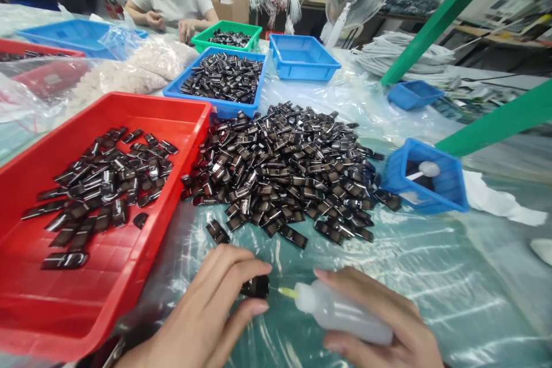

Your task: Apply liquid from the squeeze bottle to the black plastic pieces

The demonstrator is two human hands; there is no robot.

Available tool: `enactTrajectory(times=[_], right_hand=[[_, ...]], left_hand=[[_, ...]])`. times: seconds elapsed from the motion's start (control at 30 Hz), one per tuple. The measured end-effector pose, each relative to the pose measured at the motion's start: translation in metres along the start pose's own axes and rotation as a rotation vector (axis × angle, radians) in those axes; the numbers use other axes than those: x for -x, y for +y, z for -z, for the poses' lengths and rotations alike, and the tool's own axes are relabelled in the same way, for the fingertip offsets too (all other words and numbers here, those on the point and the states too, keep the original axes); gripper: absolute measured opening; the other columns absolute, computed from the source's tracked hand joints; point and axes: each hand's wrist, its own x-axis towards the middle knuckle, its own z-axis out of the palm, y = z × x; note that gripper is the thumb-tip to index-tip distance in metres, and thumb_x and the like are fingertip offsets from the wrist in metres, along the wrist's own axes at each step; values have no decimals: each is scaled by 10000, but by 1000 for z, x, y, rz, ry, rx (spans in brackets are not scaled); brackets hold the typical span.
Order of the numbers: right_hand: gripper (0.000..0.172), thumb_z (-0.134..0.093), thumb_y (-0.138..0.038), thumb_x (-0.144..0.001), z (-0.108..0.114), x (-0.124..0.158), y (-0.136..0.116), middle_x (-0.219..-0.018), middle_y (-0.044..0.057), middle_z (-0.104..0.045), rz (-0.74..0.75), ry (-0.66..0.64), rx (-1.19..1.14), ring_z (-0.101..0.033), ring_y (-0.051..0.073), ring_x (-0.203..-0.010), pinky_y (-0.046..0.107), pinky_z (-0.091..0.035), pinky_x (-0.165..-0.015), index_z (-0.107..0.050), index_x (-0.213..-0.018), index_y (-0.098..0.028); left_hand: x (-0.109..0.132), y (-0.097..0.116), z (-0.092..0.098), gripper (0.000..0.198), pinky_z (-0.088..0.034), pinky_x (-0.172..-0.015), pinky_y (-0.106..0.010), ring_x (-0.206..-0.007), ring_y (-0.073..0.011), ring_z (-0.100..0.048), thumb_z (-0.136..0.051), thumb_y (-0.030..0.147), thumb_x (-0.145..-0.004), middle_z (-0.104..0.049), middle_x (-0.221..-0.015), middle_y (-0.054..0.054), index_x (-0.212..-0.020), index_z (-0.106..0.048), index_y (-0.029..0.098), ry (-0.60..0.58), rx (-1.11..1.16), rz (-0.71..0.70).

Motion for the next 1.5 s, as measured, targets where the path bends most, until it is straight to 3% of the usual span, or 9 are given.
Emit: enactTrajectory(times=[0.13, 0.37, 0.53, 0.8, 1.2, 1.37, 1.5], right_hand=[[433, -782, -407, -732, 1, -3, -1, -818, -2, -733, 32, -16, -31, -694, 180, -637, 231, -553, -471, -683, -1153, -383], [548, -831, -358, -679, 9, -10, -8, -882, -9, -769, 92, -84, 54, -746, 215, -711, 244, -613, -548, -651, -1191, -429], [470, -766, -392, -756, 9, -12, -10, -849, -23, -770, 109, -85, 68, -743, 187, -692, 223, -604, -530, -634, -1203, -450], [473, -773, -405, -744, 9, -9, -9, -819, -38, -764, 83, -72, 39, -731, 171, -632, 214, -591, -501, -633, -1192, -461], [470, -746, -423, -769, 7, -9, -10, -824, -44, -769, 88, -81, 53, -738, 166, -648, 210, -594, -508, -613, -1217, -479], [469, -736, -416, -782, 5, -10, -11, -820, -58, -759, 60, -84, 35, -733, 157, -640, 204, -590, -501, -599, -1224, -493], [506, -767, -390, -755, 8, -10, -12, -846, -57, -759, 58, -101, 37, -735, 167, -672, 213, -596, -522, -600, -1224, -484]], left_hand=[[0, 1, -5, 254, -458, -886, -230, -998, -143, -561, -322, 345, -1027, -575, -1066, -26, -1183, -490, 235, 22, 9, -14], [1, 5, 1, 221, -481, -844, -241, -955, -161, -583, -377, 319, -1016, -596, -1034, -38, -1159, -516, 223, -63, 29, -36], [0, 6, 5, 209, -483, -865, -248, -966, -164, -586, -391, 298, -1012, -600, -1041, -46, -1169, -501, 213, -107, 22, -55], [-2, 7, 8, 205, -470, -887, -219, -971, -145, -581, -438, 281, -999, -586, -1054, -32, -1179, -506, 209, -129, 25, -42], [-1, 4, 2, 182, -502, -810, -229, -895, -148, -587, -440, 274, -1001, -607, -993, -32, -1143, -527, 203, -37, 124, -62], [-2, 3, 2, 179, -508, -815, -226, -902, -144, -606, -490, 231, -982, -629, -996, -26, -1158, -518, 210, -99, 132, -25], [-3, 4, -1, 175, -533, -760, -228, -821, -144, -641, -432, 303, -1005, -669, -919, -20, -1114, -537, 215, -19, 127, -61]])
